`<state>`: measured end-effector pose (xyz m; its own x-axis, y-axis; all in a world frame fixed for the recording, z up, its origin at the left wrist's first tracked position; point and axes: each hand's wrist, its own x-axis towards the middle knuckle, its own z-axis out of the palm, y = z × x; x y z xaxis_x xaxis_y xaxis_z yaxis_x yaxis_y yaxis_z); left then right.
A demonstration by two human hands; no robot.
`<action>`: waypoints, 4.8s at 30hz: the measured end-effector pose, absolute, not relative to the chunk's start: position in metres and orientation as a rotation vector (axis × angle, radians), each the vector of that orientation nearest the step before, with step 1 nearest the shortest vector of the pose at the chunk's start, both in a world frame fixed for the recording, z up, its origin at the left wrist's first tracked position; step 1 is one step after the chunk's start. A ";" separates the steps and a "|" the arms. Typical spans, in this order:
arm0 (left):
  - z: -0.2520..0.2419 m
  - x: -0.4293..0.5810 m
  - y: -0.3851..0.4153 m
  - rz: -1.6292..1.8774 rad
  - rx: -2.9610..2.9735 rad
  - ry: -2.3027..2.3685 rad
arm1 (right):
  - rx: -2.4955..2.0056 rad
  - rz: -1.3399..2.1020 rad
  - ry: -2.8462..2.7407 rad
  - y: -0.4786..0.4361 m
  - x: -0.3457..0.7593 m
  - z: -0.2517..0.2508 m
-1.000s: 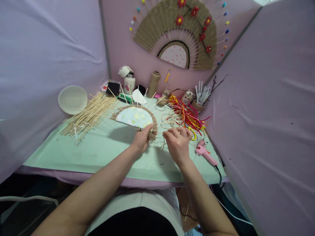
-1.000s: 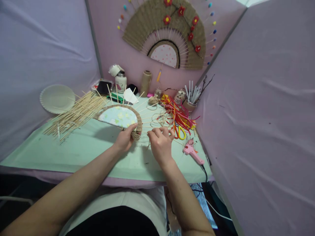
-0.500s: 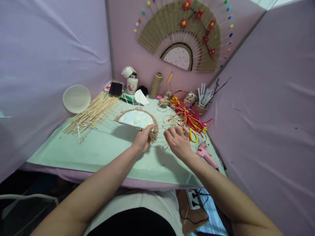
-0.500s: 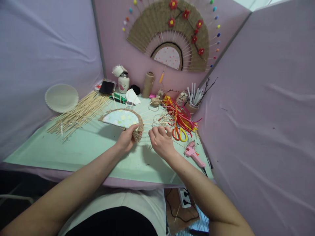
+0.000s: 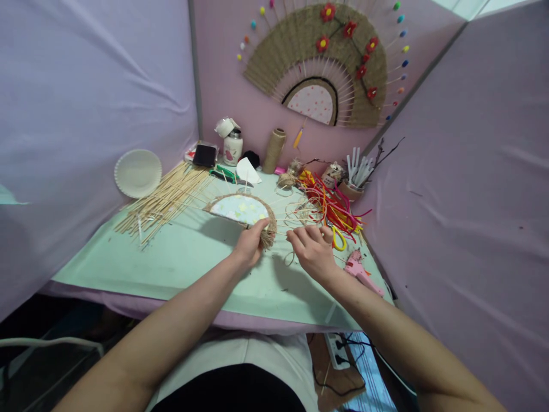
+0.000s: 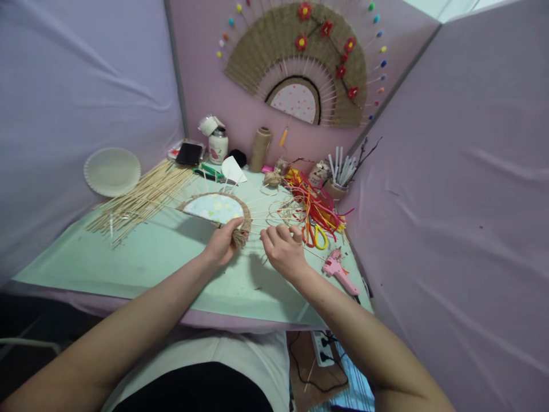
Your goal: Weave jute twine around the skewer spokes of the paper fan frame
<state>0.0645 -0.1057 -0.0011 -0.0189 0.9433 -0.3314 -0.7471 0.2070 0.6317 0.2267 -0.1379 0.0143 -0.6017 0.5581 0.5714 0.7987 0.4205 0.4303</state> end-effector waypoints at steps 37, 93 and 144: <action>0.007 0.050 -0.113 0.914 0.555 0.541 | -1.196 1.025 -1.104 -0.197 0.200 -0.017; 0.002 0.061 -0.109 1.063 0.521 0.738 | -1.096 1.041 -0.635 -0.184 0.178 -0.029; 0.009 0.046 -0.106 0.857 0.564 0.769 | -1.303 1.377 -1.316 -0.194 0.214 -0.011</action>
